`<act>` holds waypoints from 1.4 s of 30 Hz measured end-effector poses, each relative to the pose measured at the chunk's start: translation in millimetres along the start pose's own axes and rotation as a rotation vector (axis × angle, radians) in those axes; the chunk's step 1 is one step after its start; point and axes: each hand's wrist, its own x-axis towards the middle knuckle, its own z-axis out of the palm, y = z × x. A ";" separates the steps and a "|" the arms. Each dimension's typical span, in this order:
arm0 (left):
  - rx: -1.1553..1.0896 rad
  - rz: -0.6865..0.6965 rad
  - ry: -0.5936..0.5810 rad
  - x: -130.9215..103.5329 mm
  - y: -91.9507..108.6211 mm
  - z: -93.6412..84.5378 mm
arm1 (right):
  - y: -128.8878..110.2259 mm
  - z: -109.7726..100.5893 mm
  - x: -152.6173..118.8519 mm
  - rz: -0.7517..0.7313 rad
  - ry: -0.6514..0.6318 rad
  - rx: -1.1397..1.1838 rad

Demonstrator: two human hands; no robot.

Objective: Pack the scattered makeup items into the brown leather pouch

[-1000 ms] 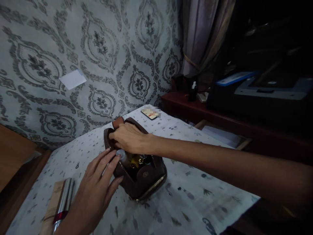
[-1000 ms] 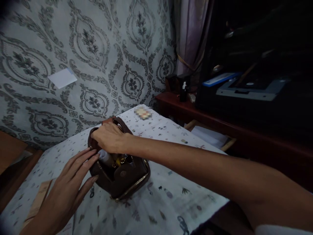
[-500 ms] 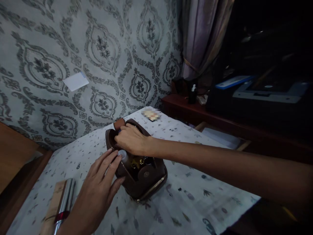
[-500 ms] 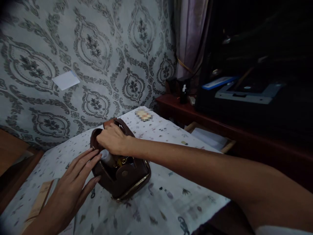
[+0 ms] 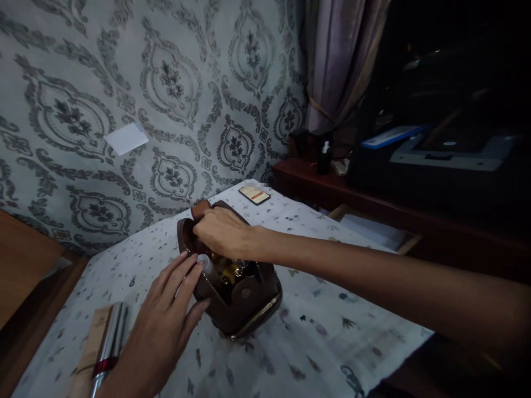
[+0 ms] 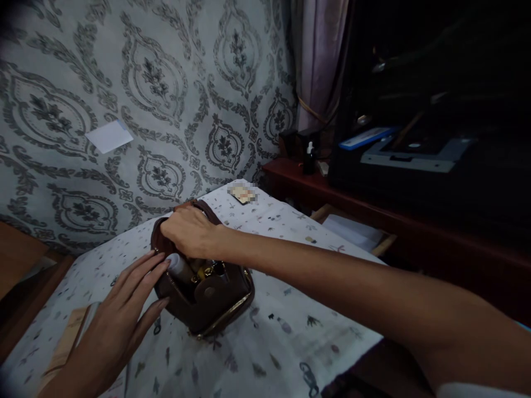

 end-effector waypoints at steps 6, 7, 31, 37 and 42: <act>0.016 -0.011 -0.020 1.5 2.2 -1.8 | -0.4 0.2 -10.4 -0.119 -0.118 -0.025; 0.017 -0.009 -0.020 1.9 2.6 -2.0 | -0.9 2.0 -11.6 -0.135 -0.141 -0.037; -0.118 -0.125 -0.075 -7.7 11.0 -4.8 | -12.9 11.1 -6.5 -0.062 -0.230 -0.110; -0.153 -0.170 -0.091 -26.4 17.3 -11.3 | -16.1 14.3 -4.5 -0.026 -0.279 -0.145; -0.106 -0.180 -0.049 -44.5 19.5 -13.6 | -17.7 18.0 -2.2 -0.007 -0.277 -0.148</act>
